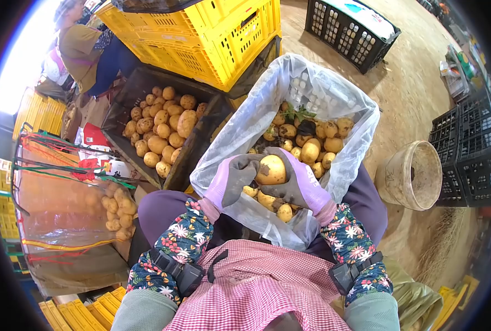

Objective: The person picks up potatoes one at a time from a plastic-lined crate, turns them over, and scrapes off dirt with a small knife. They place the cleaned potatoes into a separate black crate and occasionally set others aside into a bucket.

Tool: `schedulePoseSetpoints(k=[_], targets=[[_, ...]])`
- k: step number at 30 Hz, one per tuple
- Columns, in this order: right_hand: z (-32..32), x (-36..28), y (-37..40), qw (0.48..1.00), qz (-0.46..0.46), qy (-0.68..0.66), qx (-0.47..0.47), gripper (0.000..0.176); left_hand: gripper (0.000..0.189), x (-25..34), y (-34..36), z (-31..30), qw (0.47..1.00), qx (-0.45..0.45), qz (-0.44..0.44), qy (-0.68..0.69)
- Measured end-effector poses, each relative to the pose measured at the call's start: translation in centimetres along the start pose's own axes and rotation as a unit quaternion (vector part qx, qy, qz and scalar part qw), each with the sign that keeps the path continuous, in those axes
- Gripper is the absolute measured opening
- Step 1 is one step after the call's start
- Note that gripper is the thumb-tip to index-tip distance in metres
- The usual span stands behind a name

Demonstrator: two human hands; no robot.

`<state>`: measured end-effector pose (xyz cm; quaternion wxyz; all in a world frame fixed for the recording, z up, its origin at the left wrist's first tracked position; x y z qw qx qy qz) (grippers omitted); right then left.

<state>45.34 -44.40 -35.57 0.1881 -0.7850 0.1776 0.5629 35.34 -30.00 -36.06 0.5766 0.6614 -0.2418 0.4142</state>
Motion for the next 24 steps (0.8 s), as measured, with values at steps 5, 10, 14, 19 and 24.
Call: schedulePoseSetpoints(k=[5, 10, 14, 19, 24], targets=[[0.3, 0.3, -0.3, 1.000, 0.019, -0.017, -0.011, 0.073, 0.046, 1.5, 0.7, 0.9, 0.999, 0.009, 0.001, 0.045], [0.2, 0.7, 0.0, 1.000, 0.000, 0.026, -0.003, 0.073, 0.044, 0.5, 0.0, 1.1, 0.998, 0.007, 0.003, 0.059], [0.2, 0.7, 0.0, 1.000, 0.009, 0.016, -0.018, 0.073, 0.040, -3.0, -1.2, 0.0, 0.996, 0.031, 0.001, 0.087], [0.5, 0.6, 0.0, 1.000, -0.021, 0.014, -0.015, 0.073, 0.042, 0.5, 0.8, 1.4, 0.984, -0.030, -0.023, 0.177], [0.0, -0.3, -0.2, 1.000, -0.009, 0.001, -0.025, 0.071, 0.053, 0.6, 0.6, 1.2, 0.988, -0.045, -0.053, 0.137]])
Point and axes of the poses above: each hand's wrist, its own y-axis away from the middle knuckle, its own z-axis out of the palm, x = y × z, the point moved 3 cm from there along -y, towards the middle knuckle, and after that the axes turned 10 degrees about -z, right-handed, at the moved point
